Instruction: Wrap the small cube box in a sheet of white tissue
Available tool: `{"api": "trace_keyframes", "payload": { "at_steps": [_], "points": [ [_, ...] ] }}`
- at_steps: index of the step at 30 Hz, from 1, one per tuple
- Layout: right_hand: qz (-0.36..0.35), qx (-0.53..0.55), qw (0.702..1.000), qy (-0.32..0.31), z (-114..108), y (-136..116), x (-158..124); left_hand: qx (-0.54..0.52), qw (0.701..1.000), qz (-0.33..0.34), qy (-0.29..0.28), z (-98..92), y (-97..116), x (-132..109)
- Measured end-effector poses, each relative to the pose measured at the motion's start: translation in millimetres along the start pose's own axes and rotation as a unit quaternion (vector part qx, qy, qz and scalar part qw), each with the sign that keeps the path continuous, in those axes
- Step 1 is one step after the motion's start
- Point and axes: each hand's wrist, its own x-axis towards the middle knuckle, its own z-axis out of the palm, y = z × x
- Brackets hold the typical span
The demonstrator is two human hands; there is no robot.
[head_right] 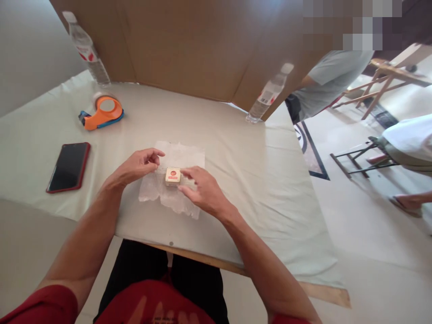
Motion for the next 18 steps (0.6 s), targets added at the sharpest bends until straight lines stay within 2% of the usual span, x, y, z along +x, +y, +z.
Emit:
{"api": "trace_keyframes", "payload": {
  "at_steps": [2, 4, 6, 8, 11, 14, 16, 18],
  "points": [
    [-0.029, -0.053, 0.998, 0.014, 15.8, 5.2, 15.6, -0.026, 0.999, 0.035, -0.017, 3.6, -3.7, 2.0],
    [-0.026, -0.064, 0.998, -0.006, 26.4, 11.4, 23.8, -0.027, 0.995, 0.052, -0.083, 7.7, -7.0, 3.2],
    [-0.021, -0.065, 0.998, 0.014, 25.9, 19.6, 20.3, 0.028, 0.988, 0.059, -0.138, 13.5, -9.0, 3.5],
    [-0.002, -0.071, 0.994, 0.088, 12.8, 31.9, 6.2, 0.1, 0.98, 0.077, -0.154, 20.8, -9.5, 3.1],
    [0.076, -0.092, 0.977, 0.177, -19.5, 59.8, -24.2, 0.183, 0.964, 0.107, -0.159, 31.8, -8.8, 2.2],
    [0.156, -0.138, 0.962, 0.178, -47.1, 87.5, -51.9, 0.245, 0.949, 0.115, -0.161, 40.5, -9.2, 1.7],
    [0.153, -0.176, 0.955, 0.183, -57.0, 93.3, -63.7, 0.281, 0.94, 0.119, -0.151, 45.3, -10.4, 1.9],
    [0.111, -0.206, 0.943, 0.235, -59.5, 82.7, -67.6, 0.31, 0.933, 0.124, -0.135, 49.8, -12.1, 2.5]
  ]
}}
